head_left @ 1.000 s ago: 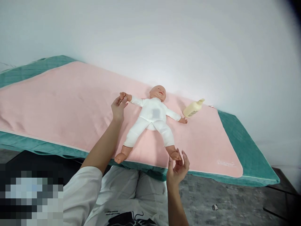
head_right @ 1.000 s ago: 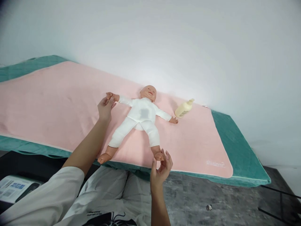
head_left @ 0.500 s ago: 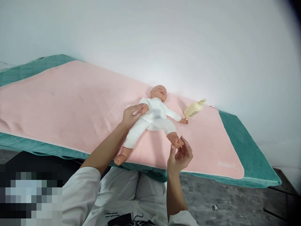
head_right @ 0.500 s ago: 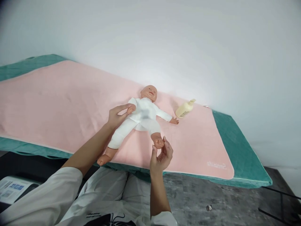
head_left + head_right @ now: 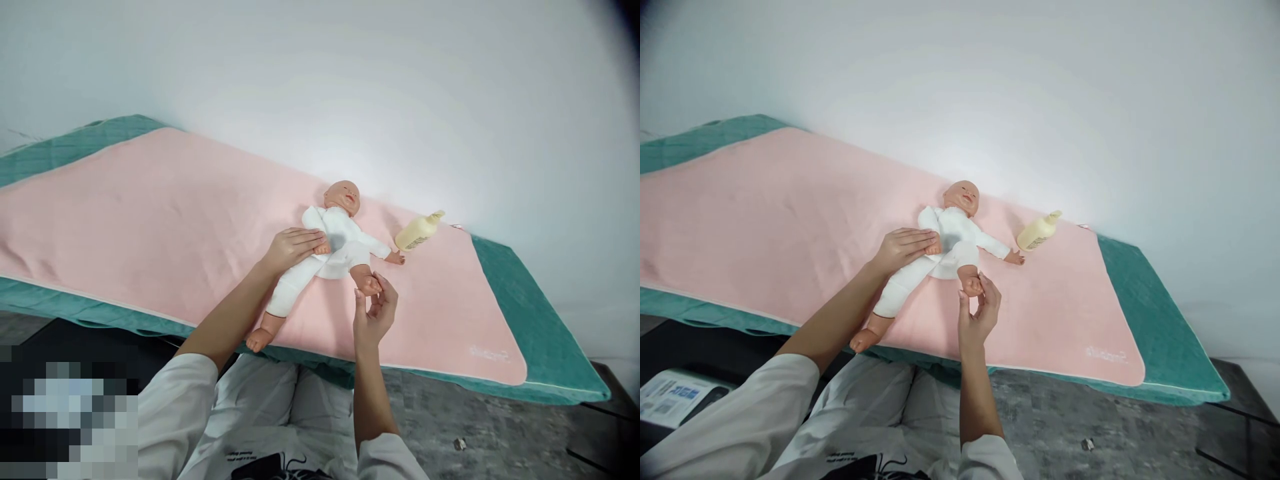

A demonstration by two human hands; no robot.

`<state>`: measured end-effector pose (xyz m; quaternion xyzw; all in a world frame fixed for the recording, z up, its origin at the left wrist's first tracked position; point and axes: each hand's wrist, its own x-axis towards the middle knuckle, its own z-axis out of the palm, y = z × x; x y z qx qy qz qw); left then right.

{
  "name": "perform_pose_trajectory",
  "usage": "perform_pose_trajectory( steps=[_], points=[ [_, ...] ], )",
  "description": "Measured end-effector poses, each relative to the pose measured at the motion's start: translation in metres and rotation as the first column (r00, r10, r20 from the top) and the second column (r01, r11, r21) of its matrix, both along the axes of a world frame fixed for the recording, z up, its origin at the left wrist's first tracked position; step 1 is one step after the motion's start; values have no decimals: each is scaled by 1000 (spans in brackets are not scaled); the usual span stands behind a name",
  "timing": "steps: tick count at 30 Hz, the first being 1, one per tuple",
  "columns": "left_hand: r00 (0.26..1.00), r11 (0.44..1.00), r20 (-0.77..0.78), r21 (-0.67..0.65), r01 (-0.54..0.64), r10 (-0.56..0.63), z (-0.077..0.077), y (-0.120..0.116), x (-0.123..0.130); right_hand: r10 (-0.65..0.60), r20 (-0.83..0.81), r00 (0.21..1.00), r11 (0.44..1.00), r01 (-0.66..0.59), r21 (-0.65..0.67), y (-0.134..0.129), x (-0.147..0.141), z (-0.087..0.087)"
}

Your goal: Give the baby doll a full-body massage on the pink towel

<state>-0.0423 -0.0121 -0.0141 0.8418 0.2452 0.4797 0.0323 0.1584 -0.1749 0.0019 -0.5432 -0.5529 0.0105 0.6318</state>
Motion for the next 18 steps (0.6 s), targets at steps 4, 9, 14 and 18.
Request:
perform_pose_trajectory(
  steps=[4,9,14,18],
  points=[
    [1000,1000,11,-11,21,-21,3,0,0,29,-5,1000,1000,-28,14,5,-3,-3],
    [1000,1000,-9,8,-9,10,5,-2,0,33,39,999,999,-34,41,8,-4,-6],
    [999,999,40,27,-30,29,1,-2,1,7,84,996,999,-11,45,3,-3,-5],
    [987,998,151,-7,-55,55,-5,-1,3,-3,93,996,997,-4,73,-2,-2,-2]
  ],
)
